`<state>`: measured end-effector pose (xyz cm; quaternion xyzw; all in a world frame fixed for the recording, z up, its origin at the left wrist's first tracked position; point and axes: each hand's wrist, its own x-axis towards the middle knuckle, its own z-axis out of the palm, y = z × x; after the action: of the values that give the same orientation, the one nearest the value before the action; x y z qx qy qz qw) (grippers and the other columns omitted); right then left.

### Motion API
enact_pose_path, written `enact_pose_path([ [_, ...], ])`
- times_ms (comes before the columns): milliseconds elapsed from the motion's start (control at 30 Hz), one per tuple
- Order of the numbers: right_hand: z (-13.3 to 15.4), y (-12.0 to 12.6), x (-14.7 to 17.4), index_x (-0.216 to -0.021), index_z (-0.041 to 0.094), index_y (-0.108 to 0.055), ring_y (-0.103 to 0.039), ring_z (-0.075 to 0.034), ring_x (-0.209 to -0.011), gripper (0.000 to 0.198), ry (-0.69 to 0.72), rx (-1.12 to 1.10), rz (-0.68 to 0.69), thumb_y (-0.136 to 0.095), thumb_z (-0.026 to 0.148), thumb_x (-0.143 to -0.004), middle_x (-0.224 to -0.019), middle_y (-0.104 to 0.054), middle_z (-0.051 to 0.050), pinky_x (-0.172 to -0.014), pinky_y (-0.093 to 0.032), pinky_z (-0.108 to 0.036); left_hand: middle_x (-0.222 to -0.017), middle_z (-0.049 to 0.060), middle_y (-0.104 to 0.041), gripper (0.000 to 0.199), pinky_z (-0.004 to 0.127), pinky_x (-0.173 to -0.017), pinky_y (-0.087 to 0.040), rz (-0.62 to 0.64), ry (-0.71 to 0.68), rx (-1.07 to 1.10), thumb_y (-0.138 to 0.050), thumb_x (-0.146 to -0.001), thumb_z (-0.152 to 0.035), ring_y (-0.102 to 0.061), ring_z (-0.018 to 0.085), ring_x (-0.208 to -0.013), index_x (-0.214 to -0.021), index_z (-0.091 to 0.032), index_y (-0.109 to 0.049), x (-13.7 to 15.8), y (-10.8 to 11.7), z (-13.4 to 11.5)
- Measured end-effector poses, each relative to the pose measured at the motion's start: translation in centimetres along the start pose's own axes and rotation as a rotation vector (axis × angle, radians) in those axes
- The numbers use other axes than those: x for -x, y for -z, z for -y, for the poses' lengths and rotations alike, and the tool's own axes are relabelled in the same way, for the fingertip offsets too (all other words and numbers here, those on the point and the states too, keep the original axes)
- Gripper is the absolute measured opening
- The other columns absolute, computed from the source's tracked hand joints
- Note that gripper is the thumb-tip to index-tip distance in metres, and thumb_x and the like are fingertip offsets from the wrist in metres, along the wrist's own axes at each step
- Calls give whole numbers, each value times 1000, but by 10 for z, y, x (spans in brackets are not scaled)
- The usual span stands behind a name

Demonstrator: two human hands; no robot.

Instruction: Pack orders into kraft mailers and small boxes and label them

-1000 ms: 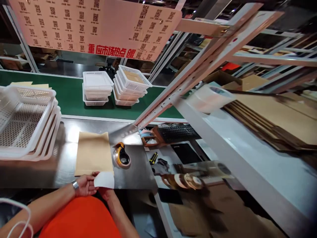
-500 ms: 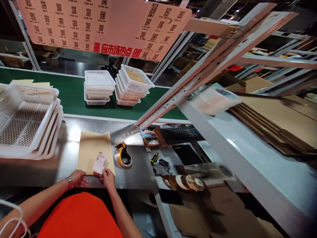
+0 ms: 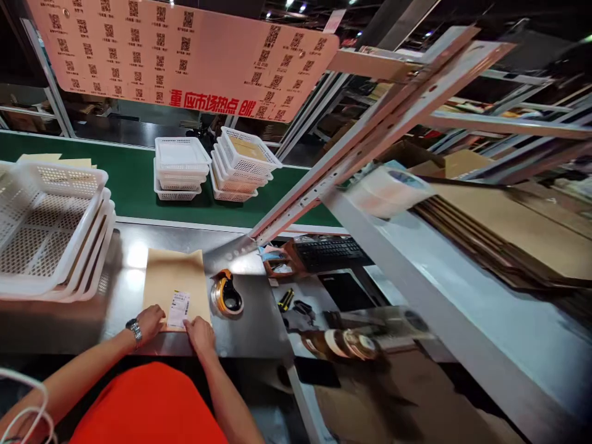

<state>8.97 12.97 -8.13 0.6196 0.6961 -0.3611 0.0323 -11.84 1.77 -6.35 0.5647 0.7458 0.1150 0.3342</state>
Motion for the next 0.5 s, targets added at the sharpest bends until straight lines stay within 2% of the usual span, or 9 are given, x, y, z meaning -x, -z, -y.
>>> enact_pose_path([
  [100,-7,15,0,-135,14,-73,-72,-39,-140,46,11,52,-95,-71,41,-98,-136,-81,-25,-116,-51,-46,-127,17,-75,26,43,-108,-56,-3,-28,-57,-58,-98,-13,-72,31,-121,-116,-16,-77,-4,-2,3],
  [167,-9,22,-5,-156,10,-57,-52,-40,-161,72,-4,-90,-193,-72,45,-95,-163,-63,-29,-129,-42,-48,-126,17,-75,26,44,-107,-58,-19,-59,-94,-55,-100,-13,-71,30,-120,-113,-17,-78,-7,-3,2],
  [200,-9,26,-10,-159,9,-54,-44,-42,-167,82,-23,-203,-209,-75,49,-90,-170,-56,-30,-132,-40,-50,-126,17,-76,27,45,-107,-58,-29,-76,-109,-54,-101,-13,-71,30,-120,-112,-17,-78,-9,-4,1],
  [233,-9,28,-16,-157,8,-56,-43,-46,-167,88,-44,-320,-193,-79,52,-84,-170,-55,-32,-132,-40,-52,-126,17,-76,28,46,-108,-59,-39,-94,-120,-53,-102,-13,-71,31,-120,-111,-17,-79,-12,-5,-2],
  [267,-7,31,-21,-151,8,-61,-49,-49,-162,89,-60,-423,-144,-82,55,-78,-164,-61,-32,-129,-44,-55,-128,18,-77,30,47,-110,-59,-52,-111,-128,-51,-103,-13,-71,31,-123,-112,-17,-79,-16,-7,-4],
  [367,1,36,-29,-128,15,-77,-73,-48,-134,78,-16,-591,52,-82,66,-69,-130,-83,-25,-111,-59,-55,-149,19,-73,42,52,-122,-56,-105,-202,-164,-48,-102,-9,-65,34,-144,-133,-14,-76,-29,-18,-10],
  [433,4,38,-26,-122,18,-81,-79,-44,-124,77,58,-712,192,-79,71,-66,-119,-87,-20,-105,-62,-52,-169,20,-60,54,57,-132,-49,-140,-303,-193,-49,-102,-11,-53,37,-160,-154,-13,-64,-37,-28,-11],
  [500,6,38,-19,-119,20,-83,-80,-43,-122,74,100,-852,292,-77,71,-64,-116,-87,-18,-104,-63,-53,-182,23,-43,68,64,-137,-41,-159,-397,-209,-55,-102,-19,-40,41,-170,-169,-12,-48,-44,-37,-9],
])
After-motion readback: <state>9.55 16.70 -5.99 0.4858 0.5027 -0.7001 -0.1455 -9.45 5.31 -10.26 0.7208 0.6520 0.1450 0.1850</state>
